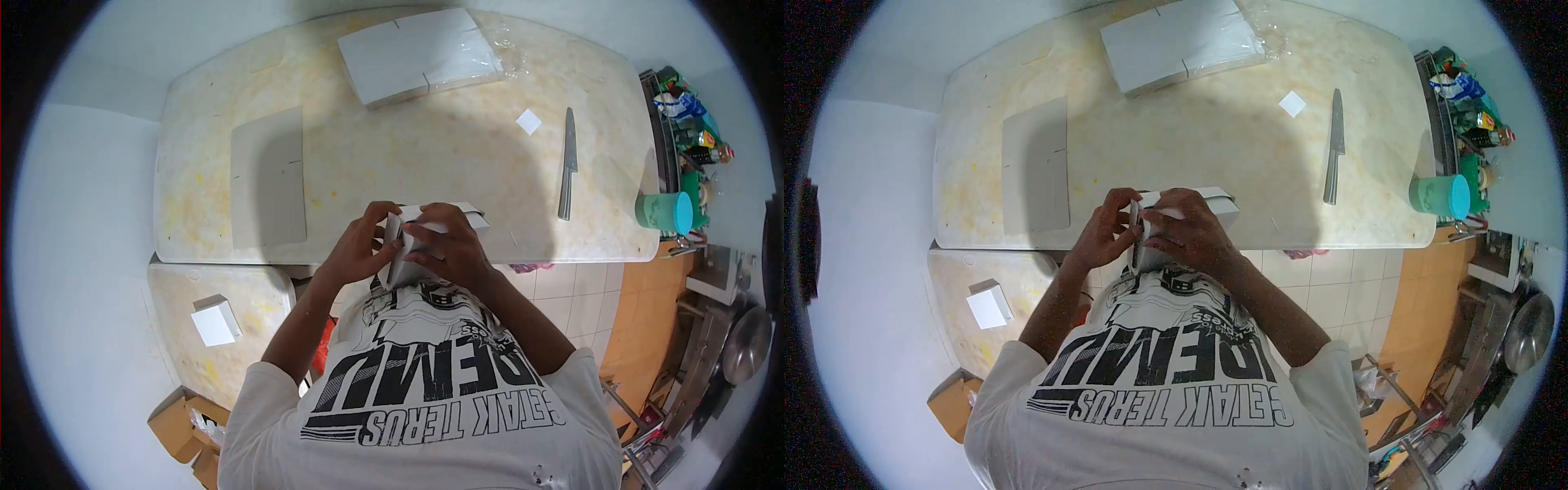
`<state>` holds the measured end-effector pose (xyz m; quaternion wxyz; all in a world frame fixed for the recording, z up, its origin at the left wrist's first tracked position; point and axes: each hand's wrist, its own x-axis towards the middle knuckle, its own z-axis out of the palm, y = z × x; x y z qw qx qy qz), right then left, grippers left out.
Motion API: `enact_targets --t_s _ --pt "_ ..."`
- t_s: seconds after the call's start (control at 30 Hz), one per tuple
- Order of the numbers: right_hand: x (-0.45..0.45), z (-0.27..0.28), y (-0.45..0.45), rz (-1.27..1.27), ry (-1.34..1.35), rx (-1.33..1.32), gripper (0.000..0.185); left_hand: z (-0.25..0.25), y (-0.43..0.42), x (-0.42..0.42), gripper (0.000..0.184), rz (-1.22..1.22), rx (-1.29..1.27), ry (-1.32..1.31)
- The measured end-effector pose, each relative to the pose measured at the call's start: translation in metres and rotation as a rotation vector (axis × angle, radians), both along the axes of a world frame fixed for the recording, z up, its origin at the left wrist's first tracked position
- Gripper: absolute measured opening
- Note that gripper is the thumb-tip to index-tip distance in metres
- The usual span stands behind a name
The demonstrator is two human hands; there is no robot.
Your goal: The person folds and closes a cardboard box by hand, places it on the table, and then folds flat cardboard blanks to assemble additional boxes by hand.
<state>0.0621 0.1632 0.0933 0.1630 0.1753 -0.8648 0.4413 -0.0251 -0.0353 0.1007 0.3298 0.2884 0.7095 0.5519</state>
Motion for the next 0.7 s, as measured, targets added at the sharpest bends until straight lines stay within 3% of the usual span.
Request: enact_targets --t_s 0.1,0.17,0.3,0.4,0.43,0.53,0.63,0.7 --pt "0.0 -0.011 -0.01 -0.206 -0.068 -0.135 0.064 0.0 -0.001 0.006 0.059 -0.031 -0.042 0.182" --pt "-0.006 -0.005 -0.011 -0.298 -0.072 -0.001 0.074 -0.008 0.003 0.014 0.056 -0.011 -0.106 0.273" --pt "-0.006 0.0 0.026 -0.401 -0.09 0.111 0.082 -0.034 0.001 0.019 0.044 0.244 0.021 -0.097" --pt "0.009 -0.051 0.052 -0.361 -0.48 -0.586 0.076 -0.051 -0.012 0.013 0.048 0.359 0.266 -0.358" --pt "0.01 -0.036 0.052 -0.211 -0.723 -0.877 0.074 -0.058 -0.015 0.011 0.051 0.335 0.208 -0.271" --pt "0.0 -0.043 0.056 -0.215 -0.781 -0.681 0.078 -0.051 -0.014 0.016 0.055 0.311 0.2 -0.138" --pt "-0.009 -0.03 0.048 -0.166 -0.571 -0.417 0.072 -0.05 -0.02 0.009 0.06 0.235 0.007 0.109" --pt "-0.016 -0.009 0.042 -0.038 -0.546 -0.517 0.065 -0.041 -0.024 0.008 0.06 0.262 -0.088 0.163"
